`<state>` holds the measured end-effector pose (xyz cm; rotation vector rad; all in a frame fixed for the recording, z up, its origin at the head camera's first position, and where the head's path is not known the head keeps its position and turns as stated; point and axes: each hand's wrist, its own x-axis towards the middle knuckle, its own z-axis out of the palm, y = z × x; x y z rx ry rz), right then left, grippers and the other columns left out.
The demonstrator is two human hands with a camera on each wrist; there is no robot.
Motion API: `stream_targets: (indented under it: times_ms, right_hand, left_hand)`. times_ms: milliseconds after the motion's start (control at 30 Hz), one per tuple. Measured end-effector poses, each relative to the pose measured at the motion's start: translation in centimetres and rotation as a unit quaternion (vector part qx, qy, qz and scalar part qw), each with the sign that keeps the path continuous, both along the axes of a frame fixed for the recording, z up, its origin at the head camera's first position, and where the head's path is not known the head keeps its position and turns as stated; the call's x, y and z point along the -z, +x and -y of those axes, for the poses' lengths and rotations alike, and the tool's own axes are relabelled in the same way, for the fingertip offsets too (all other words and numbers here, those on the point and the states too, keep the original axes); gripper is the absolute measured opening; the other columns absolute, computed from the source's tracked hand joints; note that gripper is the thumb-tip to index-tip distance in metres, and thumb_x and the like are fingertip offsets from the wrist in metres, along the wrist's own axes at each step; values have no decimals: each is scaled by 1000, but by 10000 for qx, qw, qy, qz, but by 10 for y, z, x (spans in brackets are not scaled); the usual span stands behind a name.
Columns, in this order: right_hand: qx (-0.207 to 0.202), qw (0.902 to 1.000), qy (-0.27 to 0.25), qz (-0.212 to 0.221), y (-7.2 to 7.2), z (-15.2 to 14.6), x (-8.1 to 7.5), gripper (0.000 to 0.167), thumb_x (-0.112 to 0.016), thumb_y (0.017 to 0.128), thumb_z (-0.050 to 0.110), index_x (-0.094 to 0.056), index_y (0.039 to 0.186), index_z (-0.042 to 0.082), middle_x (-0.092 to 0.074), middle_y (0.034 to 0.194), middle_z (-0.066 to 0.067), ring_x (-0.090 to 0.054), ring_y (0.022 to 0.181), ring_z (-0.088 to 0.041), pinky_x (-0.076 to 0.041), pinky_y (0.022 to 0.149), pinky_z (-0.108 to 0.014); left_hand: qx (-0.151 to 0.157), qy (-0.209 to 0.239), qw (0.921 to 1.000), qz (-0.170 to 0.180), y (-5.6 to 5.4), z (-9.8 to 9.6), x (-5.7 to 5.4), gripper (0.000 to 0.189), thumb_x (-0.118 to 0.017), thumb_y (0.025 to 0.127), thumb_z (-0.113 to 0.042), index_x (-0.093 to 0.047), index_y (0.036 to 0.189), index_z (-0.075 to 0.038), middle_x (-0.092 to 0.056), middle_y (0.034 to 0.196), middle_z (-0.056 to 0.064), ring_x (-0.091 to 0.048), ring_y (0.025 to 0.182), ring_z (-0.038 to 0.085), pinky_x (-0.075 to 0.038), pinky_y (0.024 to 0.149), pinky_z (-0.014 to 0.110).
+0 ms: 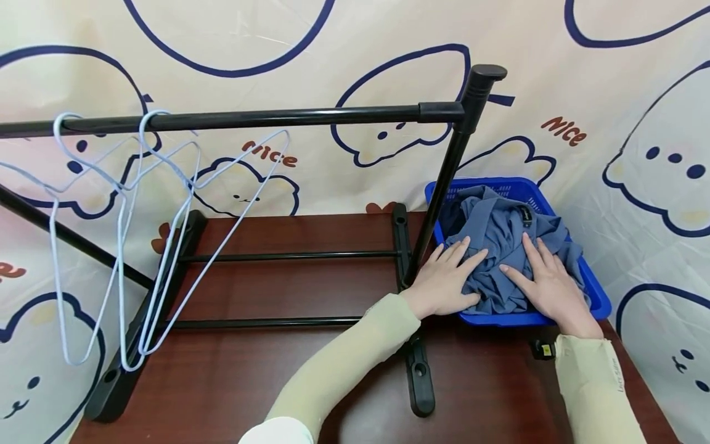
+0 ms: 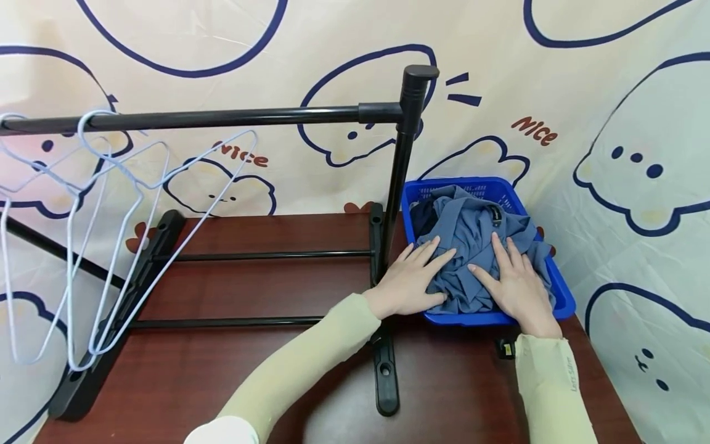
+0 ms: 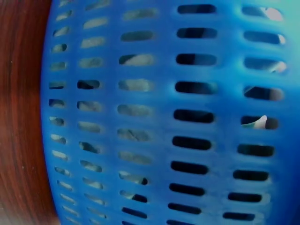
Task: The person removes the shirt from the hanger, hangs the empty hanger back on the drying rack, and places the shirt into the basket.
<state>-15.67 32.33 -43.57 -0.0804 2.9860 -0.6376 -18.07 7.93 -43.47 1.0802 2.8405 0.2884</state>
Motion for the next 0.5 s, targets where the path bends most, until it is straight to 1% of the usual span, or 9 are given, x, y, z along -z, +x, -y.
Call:
stream_targets:
  times_ms: [133,233,300,367,433,500]
  right_hand:
    - [95,9996,-128,-228,4,-2,-5,90,-46,103,59,4,163,15,0,162,-36,-6,141,-65,-11,99,-83]
    - [188,9980,-200,-567,9,1,-14,90,-51,102,56,-2,164,13,-5,161,-36,-9,142,-62,-13,102,-81]
    - [290,9958,-177,-847,13,4,-24,91,-55,101,55,-7,164,11,-8,161,-36,-12,143,-60,-15,104,-78]
    - [406,9928,-117,-1119,16,8,-36,91,-59,99,54,-13,164,9,-11,161,-35,-16,142,-60,-18,104,-77]
    - [539,9889,-82,-1385,19,12,-51,89,-61,98,53,-20,163,8,-16,162,-33,-21,141,-59,-20,104,-76]
    - [662,9839,-100,-1657,21,18,-67,86,-62,98,52,-26,162,8,-20,162,-29,-25,141,-58,-22,104,-75]
  left_hand:
    - [305,455,9980,328,13,18,-6,81,-50,101,-60,-13,165,-28,-5,170,1,-3,154,15,-3,121,35]
    - [556,924,9932,448,24,38,-14,81,-52,101,-58,-17,165,-24,-5,170,4,-2,154,15,-4,120,32]
    - [740,1287,9878,472,30,52,-22,79,-54,101,-56,-19,164,-23,-6,170,4,-2,153,14,-9,120,33]
    - [867,1645,9811,535,36,68,-31,77,-55,101,-55,-22,164,-26,-6,170,0,-5,153,11,-18,119,34]
    - [941,1980,9740,572,42,82,-41,73,-55,101,-55,-27,163,-28,-11,169,-5,-11,152,9,-26,117,37]
    - [989,2299,9664,587,47,98,-50,68,-55,102,-54,-34,161,-29,-18,167,-8,-20,150,8,-31,115,37]
